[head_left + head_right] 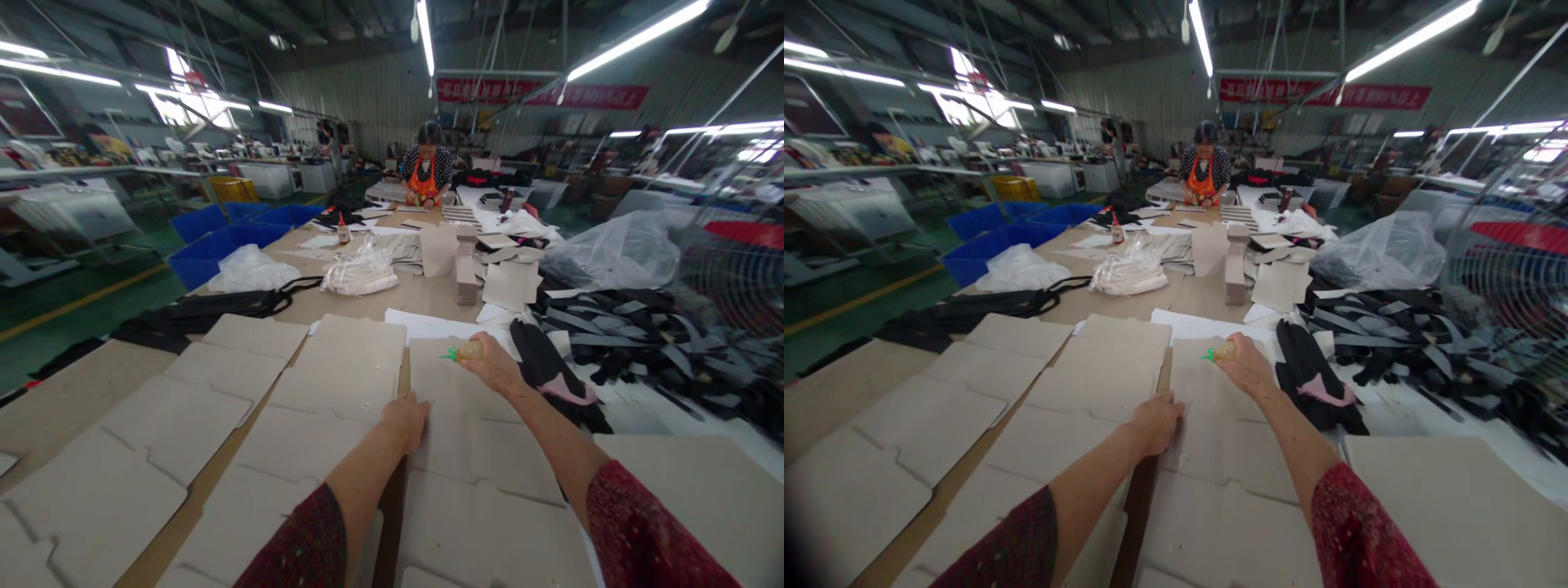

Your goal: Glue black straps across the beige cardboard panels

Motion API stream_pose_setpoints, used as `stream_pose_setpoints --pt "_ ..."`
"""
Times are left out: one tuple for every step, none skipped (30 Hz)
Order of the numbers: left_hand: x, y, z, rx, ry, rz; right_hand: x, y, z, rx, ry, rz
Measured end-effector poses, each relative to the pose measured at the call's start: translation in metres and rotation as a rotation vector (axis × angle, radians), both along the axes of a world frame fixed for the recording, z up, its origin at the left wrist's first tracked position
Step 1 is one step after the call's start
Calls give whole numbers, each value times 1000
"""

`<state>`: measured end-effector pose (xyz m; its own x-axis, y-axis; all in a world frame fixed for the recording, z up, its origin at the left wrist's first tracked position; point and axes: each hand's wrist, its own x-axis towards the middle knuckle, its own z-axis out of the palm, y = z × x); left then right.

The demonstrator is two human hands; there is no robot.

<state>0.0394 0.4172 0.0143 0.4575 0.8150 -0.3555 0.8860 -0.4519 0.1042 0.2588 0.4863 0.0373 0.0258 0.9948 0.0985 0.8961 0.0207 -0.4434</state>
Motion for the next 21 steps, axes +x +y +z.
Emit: stream_pose_setpoints --pt "0 0 0 -3 1 4 -6 0 -1 -1 -16 20" --pt "0 0 0 -6 1 7 -12 0 -3 -5 -32 36" --pt "1 0 0 -9 1 9 -17 1 -4 -11 -47 48" --pt "1 0 0 -12 1 10 -21 1 -6 -17 -59 55" --pt "1 1 0 -15 1 10 -24 1 -7 -24 -73 62" --pt "2 1 0 -18 0 7 -27 2 -7 -30 -87 68" --pt "2 1 0 -21 0 4 -29 2 -8 -37 -102 74" --pt "2 1 0 -24 -1 1 -31 3 -7 -42 -118 79" --pt "2 1 1 -28 -2 0 -33 4 -6 -48 -135 84" --pt "2 1 1 -31 -4 -1 -35 4 -5 -52 -152 88" --pt "1 1 1 -33 -5 -1 -37 5 -4 -55 -172 93" --pt "1 1 2 -33 -6 -1 -39 6 -2 -55 -192 97" --pt "1 1 2 -33 -6 0 -41 7 0 -53 -211 102" --pt "1 1 2 -33 -7 -1 -42 8 2 -50 -230 108" --pt "0 1 2 -33 -7 -1 -43 8 4 -47 -247 114" --pt "0 1 2 -33 -8 -2 -44 9 6 -45 -261 119" --pt "0 1 2 -34 -8 -2 -44 9 8 -46 -272 122" --pt "0 1 2 -34 -8 -1 -44 10 10 -49 -279 125" --pt "0 1 2 -34 -9 1 -43 10 11 -53 -281 125" --pt "0 1 2 -33 -9 1 -42 10 13 -58 -279 125" --pt "0 1 1 -32 -10 2 -40 10 14 -64 -272 125"
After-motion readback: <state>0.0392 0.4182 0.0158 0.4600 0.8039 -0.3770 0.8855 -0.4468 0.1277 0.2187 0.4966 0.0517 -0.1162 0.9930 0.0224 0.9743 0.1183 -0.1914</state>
